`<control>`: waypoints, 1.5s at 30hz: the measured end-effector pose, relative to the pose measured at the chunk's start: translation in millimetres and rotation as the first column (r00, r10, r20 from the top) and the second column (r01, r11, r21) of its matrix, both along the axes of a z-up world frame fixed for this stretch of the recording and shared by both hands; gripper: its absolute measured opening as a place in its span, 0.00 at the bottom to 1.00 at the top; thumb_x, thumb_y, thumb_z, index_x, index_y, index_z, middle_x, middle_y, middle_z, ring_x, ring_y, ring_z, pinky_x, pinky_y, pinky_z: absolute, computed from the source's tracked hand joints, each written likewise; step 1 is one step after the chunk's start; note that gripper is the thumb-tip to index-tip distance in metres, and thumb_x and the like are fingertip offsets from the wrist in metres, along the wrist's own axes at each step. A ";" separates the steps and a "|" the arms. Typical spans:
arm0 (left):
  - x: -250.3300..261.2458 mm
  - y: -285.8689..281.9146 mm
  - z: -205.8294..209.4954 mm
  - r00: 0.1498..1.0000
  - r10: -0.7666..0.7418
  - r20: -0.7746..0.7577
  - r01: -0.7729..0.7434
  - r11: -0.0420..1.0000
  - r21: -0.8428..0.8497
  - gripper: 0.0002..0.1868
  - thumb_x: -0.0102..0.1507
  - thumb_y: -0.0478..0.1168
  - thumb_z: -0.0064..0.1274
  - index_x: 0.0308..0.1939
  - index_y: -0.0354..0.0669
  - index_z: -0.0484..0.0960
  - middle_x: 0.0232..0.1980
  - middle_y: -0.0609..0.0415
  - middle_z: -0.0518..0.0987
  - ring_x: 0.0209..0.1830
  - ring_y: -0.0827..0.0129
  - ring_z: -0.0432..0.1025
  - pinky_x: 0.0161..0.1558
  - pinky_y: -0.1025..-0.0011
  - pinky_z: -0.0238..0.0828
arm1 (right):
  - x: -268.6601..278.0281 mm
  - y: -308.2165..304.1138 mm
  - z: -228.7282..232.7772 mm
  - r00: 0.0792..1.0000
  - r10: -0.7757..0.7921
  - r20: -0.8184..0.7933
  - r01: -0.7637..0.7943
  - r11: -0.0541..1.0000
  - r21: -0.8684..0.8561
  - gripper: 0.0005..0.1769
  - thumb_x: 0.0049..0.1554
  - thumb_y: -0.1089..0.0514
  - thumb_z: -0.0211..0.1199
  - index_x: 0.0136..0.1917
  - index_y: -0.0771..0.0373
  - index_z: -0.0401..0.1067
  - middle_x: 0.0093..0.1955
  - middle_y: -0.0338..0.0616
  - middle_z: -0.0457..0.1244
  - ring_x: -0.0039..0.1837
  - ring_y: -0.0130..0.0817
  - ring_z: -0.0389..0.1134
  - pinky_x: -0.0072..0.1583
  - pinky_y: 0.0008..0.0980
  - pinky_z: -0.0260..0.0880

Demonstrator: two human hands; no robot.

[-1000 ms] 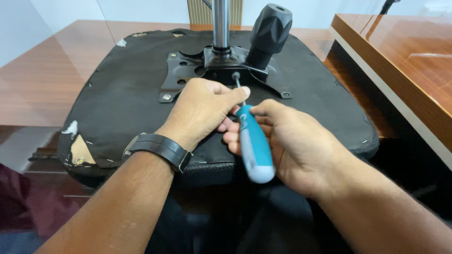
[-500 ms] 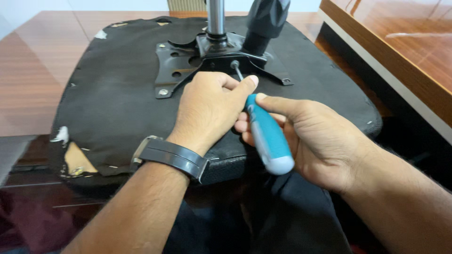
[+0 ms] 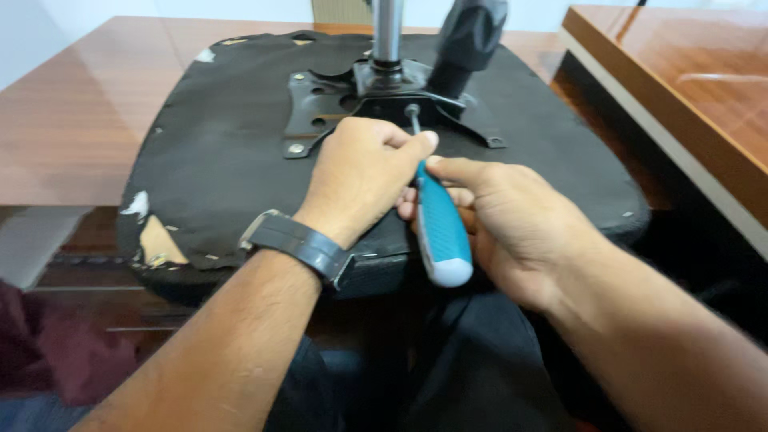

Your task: The person uses a screwdriver to tighten screws into the underside of an overturned chair seat, securing the metal mounting plate to the seat base. The hands remain in frame throughout, manipulating the tool and screws.

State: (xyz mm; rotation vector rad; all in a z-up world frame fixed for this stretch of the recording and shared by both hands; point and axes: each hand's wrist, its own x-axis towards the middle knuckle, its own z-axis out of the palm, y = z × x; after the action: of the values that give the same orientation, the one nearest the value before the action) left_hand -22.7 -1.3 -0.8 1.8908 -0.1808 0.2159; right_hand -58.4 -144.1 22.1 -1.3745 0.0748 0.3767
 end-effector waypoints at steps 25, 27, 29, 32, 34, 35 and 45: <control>3.1 -6.3 1.4 0.999 -0.048 -0.017 0.048 0.998 -0.048 0.15 0.64 0.42 0.56 0.31 0.32 0.84 0.21 0.52 0.79 0.13 0.78 0.69 0.15 0.79 0.67 | -1.0 -13.0 -0.7 0.999 0.024 0.028 -0.024 0.999 -0.030 0.17 0.59 0.54 0.60 0.52 0.70 0.74 0.44 0.45 0.69 0.47 0.28 0.72 0.53 0.29 0.75; 3.6 -4.6 0.6 0.997 -0.070 -0.033 0.067 0.993 -0.096 0.15 0.64 0.42 0.56 0.31 0.31 0.84 0.21 0.52 0.79 0.13 0.78 0.69 0.15 0.79 0.67 | -2.4 -11.2 -0.5 1.000 -0.005 0.024 0.006 0.997 -0.075 0.17 0.59 0.53 0.60 0.52 0.70 0.75 0.44 0.46 0.69 0.46 0.28 0.71 0.52 0.28 0.75; 5.8 -3.1 -1.0 0.998 -0.063 0.003 0.063 0.997 -0.048 0.15 0.64 0.43 0.57 0.31 0.31 0.85 0.21 0.52 0.79 0.14 0.79 0.69 0.17 0.79 0.67 | -3.7 -9.9 0.7 0.999 -0.006 0.033 0.009 0.996 -0.084 0.17 0.59 0.53 0.61 0.52 0.70 0.75 0.44 0.45 0.70 0.46 0.27 0.71 0.51 0.28 0.73; 8.5 3.3 -4.4 0.998 -0.068 0.005 0.068 0.995 -0.075 0.15 0.64 0.42 0.57 0.31 0.31 0.85 0.22 0.54 0.80 0.15 0.79 0.70 0.18 0.79 0.69 | 0.7 -10.0 2.0 0.999 0.043 0.009 -0.043 0.997 -0.062 0.17 0.58 0.52 0.60 0.51 0.68 0.76 0.45 0.41 0.71 0.47 0.25 0.71 0.52 0.27 0.72; 10.3 1.5 -6.2 0.996 -0.092 -0.010 0.091 0.991 -0.098 0.15 0.64 0.42 0.58 0.32 0.31 0.85 0.22 0.54 0.80 0.15 0.79 0.70 0.18 0.79 0.68 | 1.5 -13.2 0.0 0.998 0.058 -0.004 -0.058 0.997 -0.056 0.17 0.58 0.51 0.60 0.51 0.66 0.76 0.45 0.40 0.71 0.48 0.26 0.71 0.53 0.28 0.73; 9.8 1.9 -3.9 0.995 -0.095 -0.009 0.094 0.991 -0.100 0.14 0.64 0.42 0.58 0.33 0.32 0.85 0.23 0.54 0.80 0.15 0.79 0.70 0.18 0.79 0.68 | 1.7 -13.5 -0.1 0.998 0.064 0.005 -0.064 0.996 -0.068 0.17 0.59 0.50 0.60 0.51 0.66 0.76 0.45 0.41 0.70 0.48 0.27 0.71 0.53 0.28 0.73; 4.2 0.0 7.1 0.994 -0.003 -0.108 0.006 0.999 0.033 0.18 0.65 0.49 0.55 0.37 0.35 0.86 0.25 0.56 0.82 0.19 0.78 0.72 0.23 0.77 0.71 | 3.9 -15.1 3.3 0.994 0.114 0.003 -0.113 0.993 -0.042 0.16 0.61 0.48 0.61 0.50 0.64 0.75 0.45 0.38 0.69 0.47 0.24 0.68 0.51 0.26 0.71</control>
State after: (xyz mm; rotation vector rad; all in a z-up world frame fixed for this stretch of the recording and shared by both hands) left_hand -18.4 -1.3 6.3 1.9297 -0.1159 0.1074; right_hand -54.5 -159.1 25.4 -1.4249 0.0000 0.4688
